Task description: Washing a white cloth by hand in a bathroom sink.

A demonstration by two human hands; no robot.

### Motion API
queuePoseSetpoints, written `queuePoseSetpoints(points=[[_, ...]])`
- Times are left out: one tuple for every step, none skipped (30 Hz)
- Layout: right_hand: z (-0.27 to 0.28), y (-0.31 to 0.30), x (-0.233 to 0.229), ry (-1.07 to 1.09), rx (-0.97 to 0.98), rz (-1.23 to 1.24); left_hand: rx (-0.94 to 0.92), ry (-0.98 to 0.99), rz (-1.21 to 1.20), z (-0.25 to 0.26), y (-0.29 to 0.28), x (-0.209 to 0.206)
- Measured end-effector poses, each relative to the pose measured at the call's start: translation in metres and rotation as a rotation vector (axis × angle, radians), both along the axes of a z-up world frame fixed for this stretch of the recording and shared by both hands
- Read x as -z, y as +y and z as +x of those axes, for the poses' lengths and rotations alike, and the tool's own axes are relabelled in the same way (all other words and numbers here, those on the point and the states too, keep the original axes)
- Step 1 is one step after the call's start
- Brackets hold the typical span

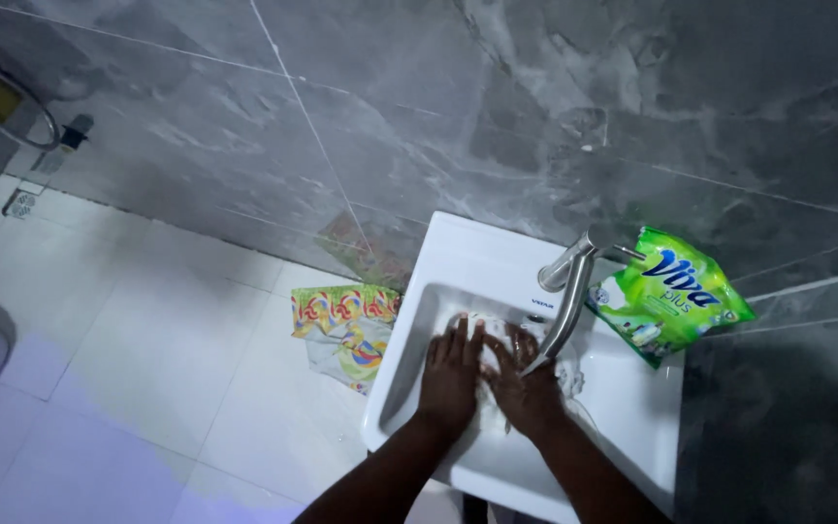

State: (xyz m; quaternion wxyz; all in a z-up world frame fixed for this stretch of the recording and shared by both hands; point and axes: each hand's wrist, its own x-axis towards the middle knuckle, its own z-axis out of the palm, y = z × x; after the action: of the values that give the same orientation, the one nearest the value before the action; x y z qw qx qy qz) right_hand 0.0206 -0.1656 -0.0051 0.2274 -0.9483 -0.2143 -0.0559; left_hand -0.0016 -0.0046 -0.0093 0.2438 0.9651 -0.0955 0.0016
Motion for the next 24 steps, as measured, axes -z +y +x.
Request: queuePoseSetpoints(points=[[0.001, 0.004, -0.007, -0.001, 0.002, 0.002, 0.002, -0.001, 0.002, -0.002, -0.006, -0.009], [0.001, 0.006, -0.015, -0.001, 0.063, -0.003, -0.167, 0.147, -0.234, -0.005, -0.012, -0.019], [0.001, 0.009, -0.023, -0.001, 0.125, -0.009, -0.332, 0.299, -0.471, -0.009, -0.019, -0.028], [-0.001, 0.008, -0.013, -0.001, 0.126, -0.008, -0.33, 0.298, -0.47, -0.015, -0.024, -0.016], [-0.002, 0.008, -0.004, 0.072, 0.243, 0.159, -0.397, 0.241, -0.499, -0.021, -0.03, -0.004], [-0.003, 0.006, 0.005, 0.145, 0.36, 0.324, -0.462, 0.183, -0.528, -0.026, -0.035, 0.007], [-0.007, 0.013, -0.018, 0.142, 0.361, 0.325, -0.459, 0.181, -0.529, -0.021, -0.036, -0.018], [-0.011, 0.019, -0.04, 0.103, 0.347, 0.291, -0.675, 0.519, -0.745, -0.015, -0.037, -0.043], [-0.016, 0.025, -0.062, 0.065, 0.332, 0.256, -0.891, 0.864, -0.95, -0.009, -0.038, -0.068], [-0.023, 0.024, -0.051, 0.061, 0.336, 0.255, -0.885, 0.865, -0.95, -0.004, -0.039, -0.036], [-0.03, 0.023, -0.041, 0.109, 0.346, 0.293, -0.936, 0.891, -1.252, 0.001, -0.04, -0.004], [-0.038, 0.021, -0.03, 0.158, 0.356, 0.328, -0.977, 0.907, -1.56, 0.007, -0.043, 0.028], [-0.045, 0.028, -0.032, 0.154, 0.361, 0.325, -0.971, 0.911, -1.56, 0.01, -0.04, 0.024], [-0.052, 0.034, -0.034, 0.093, 0.339, 0.372, -0.906, 0.993, -1.612, 0.013, -0.037, 0.02], [-0.06, 0.041, -0.036, 0.031, 0.317, 0.418, -0.837, 1.073, -1.663, 0.016, -0.033, 0.016], [-0.069, 0.046, -0.056, 0.031, 0.32, 0.415, -0.835, 1.077, -1.663, 0.018, -0.028, 0.008], [-0.077, 0.052, -0.076, 0.137, 0.332, 0.463, -0.731, 1.193, -1.734, 0.02, -0.022, -0.001], [-0.085, 0.059, -0.095, 0.241, 0.343, 0.511, -0.617, 1.303, -1.801, 0.024, -0.016, -0.009], [-0.089, 0.058, -0.1, 0.238, 0.344, 0.51, -0.614, 1.304, -1.801, 0.021, -0.016, -0.022], [-0.092, 0.059, -0.104, 0.273, 0.357, 0.508, -0.631, 1.304, -1.751, 0.019, -0.015, -0.035], [-0.095, 0.059, -0.108, 0.309, 0.369, 0.505, -0.649, 1.303, -1.701, 0.017, -0.014, -0.047], [-0.096, 0.057, -0.107, 0.308, 0.373, 0.508, -0.647, 1.304, -1.696, 0.015, -0.018, -0.043], [-0.097, 0.055, -0.105, 0.254, 0.356, 0.528, -0.648, 1.245, -1.755, 0.013, -0.022, -0.038], [-0.098, 0.053, -0.103, 0.202, 0.338, 0.547, -0.65, 1.185, -1.813, 0.011, -0.026, -0.034]])
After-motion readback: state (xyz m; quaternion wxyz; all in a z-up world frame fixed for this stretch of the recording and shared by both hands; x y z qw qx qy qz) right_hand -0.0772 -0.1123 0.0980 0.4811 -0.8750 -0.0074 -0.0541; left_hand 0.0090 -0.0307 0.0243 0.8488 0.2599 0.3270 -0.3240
